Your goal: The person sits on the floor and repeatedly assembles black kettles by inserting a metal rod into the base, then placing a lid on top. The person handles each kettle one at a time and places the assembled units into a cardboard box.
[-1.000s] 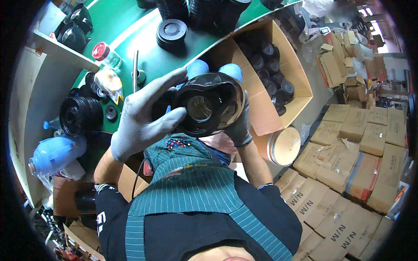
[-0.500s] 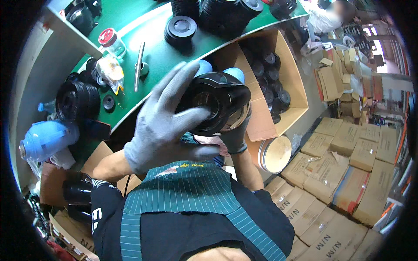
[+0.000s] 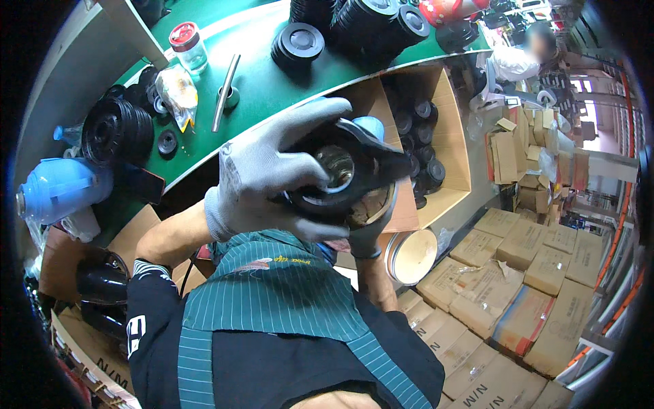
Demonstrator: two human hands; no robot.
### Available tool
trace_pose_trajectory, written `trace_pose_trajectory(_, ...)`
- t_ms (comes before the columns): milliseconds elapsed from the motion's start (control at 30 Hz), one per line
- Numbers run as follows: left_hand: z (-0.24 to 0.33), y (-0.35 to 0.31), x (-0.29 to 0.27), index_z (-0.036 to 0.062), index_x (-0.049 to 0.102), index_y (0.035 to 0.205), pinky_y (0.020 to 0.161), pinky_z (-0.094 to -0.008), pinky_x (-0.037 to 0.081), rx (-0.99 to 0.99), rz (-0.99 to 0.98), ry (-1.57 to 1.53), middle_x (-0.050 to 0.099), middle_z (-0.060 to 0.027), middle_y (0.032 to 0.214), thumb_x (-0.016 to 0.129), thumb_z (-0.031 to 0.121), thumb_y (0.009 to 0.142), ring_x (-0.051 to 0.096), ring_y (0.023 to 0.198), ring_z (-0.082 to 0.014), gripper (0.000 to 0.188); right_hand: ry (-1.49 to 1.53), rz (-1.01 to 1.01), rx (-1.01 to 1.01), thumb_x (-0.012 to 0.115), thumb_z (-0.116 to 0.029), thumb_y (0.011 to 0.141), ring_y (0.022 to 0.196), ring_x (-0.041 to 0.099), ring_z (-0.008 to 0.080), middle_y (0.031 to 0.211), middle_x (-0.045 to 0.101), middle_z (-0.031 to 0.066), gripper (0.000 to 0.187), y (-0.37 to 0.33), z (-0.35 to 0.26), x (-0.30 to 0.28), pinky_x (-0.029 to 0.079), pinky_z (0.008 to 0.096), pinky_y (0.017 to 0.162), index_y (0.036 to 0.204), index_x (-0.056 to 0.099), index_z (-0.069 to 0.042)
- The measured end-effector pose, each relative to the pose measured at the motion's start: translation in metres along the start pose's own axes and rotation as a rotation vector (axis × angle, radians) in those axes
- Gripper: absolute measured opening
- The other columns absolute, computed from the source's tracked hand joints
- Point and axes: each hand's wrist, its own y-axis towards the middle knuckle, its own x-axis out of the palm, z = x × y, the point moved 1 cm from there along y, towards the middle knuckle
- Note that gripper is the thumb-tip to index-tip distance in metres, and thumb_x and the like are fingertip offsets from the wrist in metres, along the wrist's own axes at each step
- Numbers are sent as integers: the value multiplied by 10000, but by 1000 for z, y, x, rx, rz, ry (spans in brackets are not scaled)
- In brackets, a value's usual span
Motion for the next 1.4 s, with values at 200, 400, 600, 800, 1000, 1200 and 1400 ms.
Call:
trace_pose_trajectory(200, -12, -5, 8, 50, 751, 867, 1005, -448, 607, -4, 201, 26, 607, -299, 1469, 1039, 288, 629, 733, 1192, -412, 443, 403, 127, 79, 266, -546, 1167, 1565, 408, 346, 1745, 326, 177, 729, -2, 11, 14, 265, 523, 1331, 1719, 217, -72)
trace_pose_trajectory(400, 3, 2, 7, 136, 785, 845, 963, -477, 627, 207, -184, 146, 664, -197, 1455, 979, 412, 660, 748, 1184, -380, 385, 281, -224, 120, 296, -481, 1177, 1496, 476, 332, 1681, 404, 191, 667, 5, 13, -10, 350, 491, 1276, 1681, 287, -44)
trace_pose_trajectory(600, -4, 6, 5, 160, 776, 934, 951, -470, 630, 274, -310, 63, 645, -159, 1491, 973, 513, 615, 742, 1182, -390, 515, 351, -322, 178, 327, -416, 1186, 1427, 544, 318, 1617, 481, 204, 608, 9, 5, -17, 435, 458, 1221, 1642, 356, -15)
trace_pose_trajectory(800, -9, 3, 17, 171, 677, 1369, 1052, -488, 591, 252, -140, -87, 621, -186, 1522, 1044, 483, 558, 687, 1296, -394, 943, 526, -369, 219, 357, -350, 1195, 1358, 612, 303, 1554, 558, 217, 551, 20, 4, -32, 520, 425, 1166, 1604, 426, 13)
trace_pose_trajectory(1000, -8, -3, 34, 121, 552, 1564, 1126, -523, 527, 213, -42, -77, 552, -212, 1583, 1024, 559, 571, 622, 1368, -415, 1183, 816, -326, 273, 484, -258, 1167, 1354, 622, 251, 1490, 623, 177, 466, 34, -26, -34, 542, 423, 1154, 1536, 505, 27)
trace_pose_trajectory(1200, -28, -27, 28, 65, 119, 1738, 1307, -518, 284, -388, -122, -213, 225, -200, 1781, 863, 635, 786, 255, 1637, -354, 1336, 568, 17, 239, 415, -358, 1173, 1444, 550, 293, 1597, 529, 201, 573, 51, -48, -45, 461, 430, 1221, 1598, 449, 24)
trace_pose_trajectory(1400, -65, -64, 36, 76, 573, 1542, 1142, -523, 505, -1301, 106, -1274, 676, -171, 1462, 545, 747, 1012, 671, 1305, -319, 855, -282, -192, -512, 501, -691, 1054, 1412, 561, 455, 1548, 537, 308, 917, 71, -84, -28, 444, 536, 1179, 1604, 451, 41)
